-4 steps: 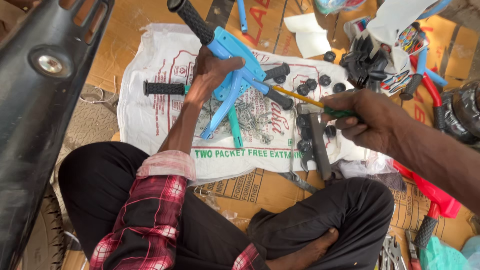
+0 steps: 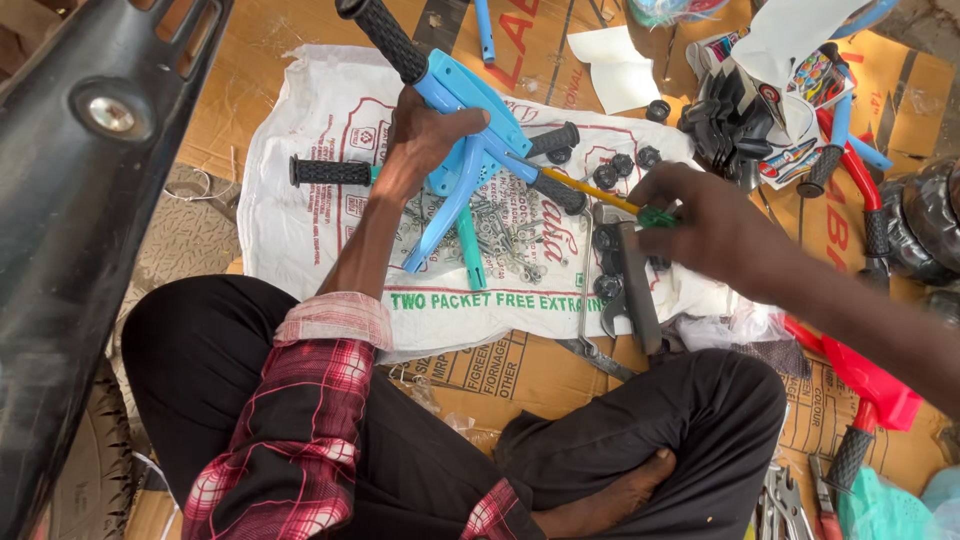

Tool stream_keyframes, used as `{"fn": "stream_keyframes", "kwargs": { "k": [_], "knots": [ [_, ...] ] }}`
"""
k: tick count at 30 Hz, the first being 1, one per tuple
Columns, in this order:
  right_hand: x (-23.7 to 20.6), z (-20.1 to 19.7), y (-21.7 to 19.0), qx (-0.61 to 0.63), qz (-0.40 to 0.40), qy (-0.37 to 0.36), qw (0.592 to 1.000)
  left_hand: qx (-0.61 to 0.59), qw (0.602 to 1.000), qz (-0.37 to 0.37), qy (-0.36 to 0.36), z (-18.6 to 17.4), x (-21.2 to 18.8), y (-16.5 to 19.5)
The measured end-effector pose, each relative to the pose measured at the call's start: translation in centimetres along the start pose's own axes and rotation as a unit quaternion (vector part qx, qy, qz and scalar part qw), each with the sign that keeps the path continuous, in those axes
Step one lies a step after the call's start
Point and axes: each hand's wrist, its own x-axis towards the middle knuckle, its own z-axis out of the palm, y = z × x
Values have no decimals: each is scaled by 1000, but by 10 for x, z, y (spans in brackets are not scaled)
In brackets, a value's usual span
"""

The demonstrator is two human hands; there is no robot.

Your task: The person sits on the ground assembling children's tricycle handlebar assemblies. They align a plastic handlebar frame on a printed sack, insert bolts, and tighten them with a screwdriver, working through blue, teal, and red handlebar units one after another, occasionally repositioning the frame by hand.

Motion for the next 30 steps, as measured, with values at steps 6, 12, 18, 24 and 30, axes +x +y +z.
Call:
{"fn": "stream_keyframes", "kwargs": {
  "k": [6, 12, 18, 24, 30],
  "knots": [
    [-3, 13, 16, -419, -312, 108, 846, 38, 999, -1, -20, -5, 8, -13],
    [5, 10, 17, 15, 1, 81, 997, -1, 1000, 16, -27, -3, 9, -6],
    [17, -4, 1, 377, 197, -43, 904, -5, 999, 23, -28, -4, 0, 5],
    [-10, 7, 4, -255, -195, 86, 943, 7, 1000, 14, -15, -1, 2, 2],
    [-2, 20, 10, -280, -196, 126, 931, 33, 999, 23, -21, -2, 5, -1]
  ]
}}
